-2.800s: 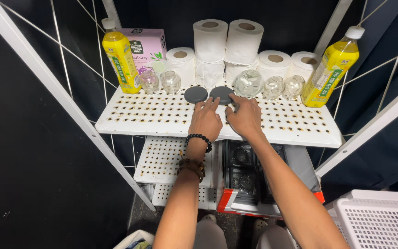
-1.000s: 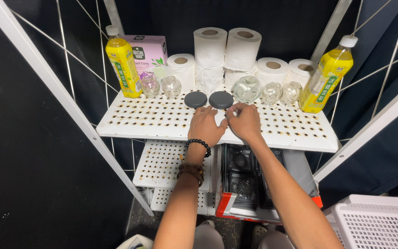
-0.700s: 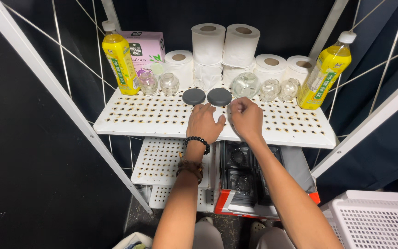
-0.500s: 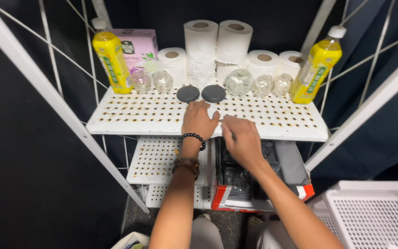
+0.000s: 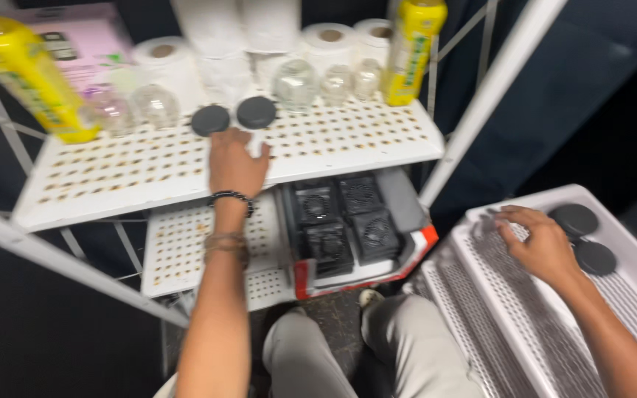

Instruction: The person sits on the floor and repeatedly picks up pairs of dark grey circular lids from a white plastic basket. They place the lids onto a white perforated shelf, arranging them next to other items like paper towels and glass jars.

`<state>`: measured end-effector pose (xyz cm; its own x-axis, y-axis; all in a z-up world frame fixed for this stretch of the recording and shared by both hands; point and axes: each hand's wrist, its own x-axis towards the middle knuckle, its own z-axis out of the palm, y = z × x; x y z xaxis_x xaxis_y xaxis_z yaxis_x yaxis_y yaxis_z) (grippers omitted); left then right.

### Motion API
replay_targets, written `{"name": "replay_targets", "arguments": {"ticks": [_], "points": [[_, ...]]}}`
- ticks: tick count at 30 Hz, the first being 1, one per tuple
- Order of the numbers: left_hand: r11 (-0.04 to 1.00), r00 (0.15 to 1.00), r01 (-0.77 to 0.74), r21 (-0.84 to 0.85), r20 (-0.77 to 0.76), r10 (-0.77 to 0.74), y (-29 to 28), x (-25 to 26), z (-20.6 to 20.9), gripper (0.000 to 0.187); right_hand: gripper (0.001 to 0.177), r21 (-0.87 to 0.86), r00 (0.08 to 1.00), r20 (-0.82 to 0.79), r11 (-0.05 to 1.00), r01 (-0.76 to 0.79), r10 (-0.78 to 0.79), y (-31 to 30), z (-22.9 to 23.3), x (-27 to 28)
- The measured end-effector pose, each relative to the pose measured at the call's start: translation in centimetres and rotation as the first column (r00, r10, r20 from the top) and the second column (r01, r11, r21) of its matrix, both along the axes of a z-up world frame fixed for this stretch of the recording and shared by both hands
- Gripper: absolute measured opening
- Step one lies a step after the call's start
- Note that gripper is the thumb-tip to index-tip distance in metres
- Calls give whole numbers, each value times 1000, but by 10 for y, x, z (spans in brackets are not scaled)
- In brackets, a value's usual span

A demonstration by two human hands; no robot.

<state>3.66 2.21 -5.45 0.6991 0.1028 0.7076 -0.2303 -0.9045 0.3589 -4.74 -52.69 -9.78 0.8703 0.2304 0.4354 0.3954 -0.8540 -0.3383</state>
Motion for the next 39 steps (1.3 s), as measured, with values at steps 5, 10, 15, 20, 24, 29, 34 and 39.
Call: {"name": "replay_targets", "arguments": {"ticks": [5, 10, 15, 20, 24, 29, 34, 39], "points": [[990, 972, 130, -57, 205, -116, 11, -3, -1, 14, 24, 115, 915, -89, 908, 403, -394, -126, -39, -41], [953, 860, 292, -82, 458, -224, -9, -36, 26, 19, 33, 111, 799, -218, 799, 590, -560, -185, -48, -70], [951, 811, 270, -148, 568, -142, -133, -81, 43, 26, 59, 12, 746, -353, 795, 607, -565, -194, -41, -61], [867, 810, 483, -127, 440, -387, -303, -92, -2, 13, 63, 90, 822, -271, 837, 539, -501, -178, -32, -42], [664, 749, 636, -393, 108, -654, -416, -97, -56, 14, 76, 53, 857, -301, 890, 453, -418, -162, -11, -39], [618, 566, 679, -396, -254, -784, -507, -83, -87, 41, 83, -37, 875, -286, 917, 397, -391, -199, -60, -31], [578, 463, 562, -592, -354, -812, -563, -47, -103, 59, 68, 64, 829, -343, 870, 490, -442, -192, -52, -22], [547, 451, 462, -698, -347, -822, -598, -32, -124, 62, 56, 74, 796, -358, 835, 545, -488, -194, -66, -9]]}}
